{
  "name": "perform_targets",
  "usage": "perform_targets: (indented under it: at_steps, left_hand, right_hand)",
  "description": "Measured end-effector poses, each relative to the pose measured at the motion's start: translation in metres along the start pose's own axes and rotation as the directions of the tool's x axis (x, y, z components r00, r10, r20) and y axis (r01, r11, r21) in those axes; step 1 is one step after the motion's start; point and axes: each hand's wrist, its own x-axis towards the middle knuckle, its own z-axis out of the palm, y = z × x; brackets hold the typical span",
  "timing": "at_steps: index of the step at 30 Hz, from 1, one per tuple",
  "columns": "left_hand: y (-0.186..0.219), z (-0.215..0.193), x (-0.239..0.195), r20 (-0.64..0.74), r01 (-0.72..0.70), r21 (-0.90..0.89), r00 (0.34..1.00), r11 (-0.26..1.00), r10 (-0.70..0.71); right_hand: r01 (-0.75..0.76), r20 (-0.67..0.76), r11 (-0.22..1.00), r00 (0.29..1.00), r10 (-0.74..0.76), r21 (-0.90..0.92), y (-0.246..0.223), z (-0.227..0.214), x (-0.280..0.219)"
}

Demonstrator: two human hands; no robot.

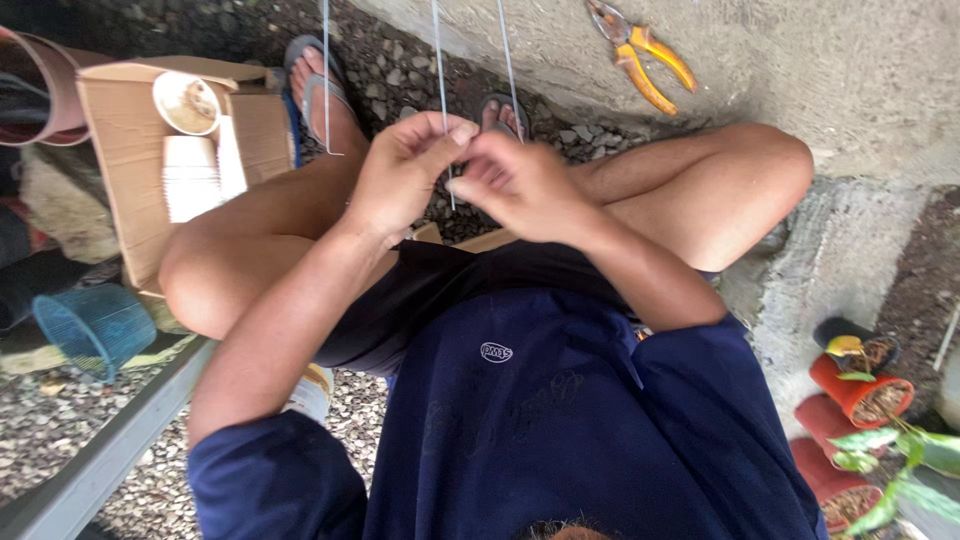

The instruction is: The person sits cross-legged on a gravel surface and uses pliers to bend and cut metal wire. They then insert the wire ends into holes on a small white plastic cup and bend the wire to secure it.

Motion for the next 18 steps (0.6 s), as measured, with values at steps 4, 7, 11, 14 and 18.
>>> perform_targets:
  at_steps: [4,7,11,14,18]
  left_hand:
    - [0.008,-0.009,-0.002,0.036,0.132,0.151,0.990,0.980,-0.139]
    - [0.012,-0.014,-0.006,0.110,0.180,0.144,0.974,0.973,-0.196]
    - [0.013,-0.017,-0.010,0.154,0.131,0.151,0.976,0.980,-0.154]
    - [0.010,-0.017,-0.008,0.173,0.106,0.131,0.977,0.986,-0.128]
    - [0.009,-0.019,-0.012,0.194,0.110,0.109,0.972,0.988,-0.130]
  right_hand:
    - [-0.088,-0.284,0.645,0.936,-0.207,-0.759,0.020,-0.079,-0.012]
    - [-0.224,-0.320,0.325,0.905,-0.281,-0.919,0.052,-0.141,-0.003]
    - [-0.175,-0.239,0.252,0.938,-0.252,-0.952,0.088,-0.183,-0.006]
    - [-0.161,-0.226,0.376,0.965,-0.136,-0.913,0.100,-0.203,-0.005]
    - [-0.215,-0.233,0.329,0.972,-0.016,-0.920,0.103,-0.217,-0.009]
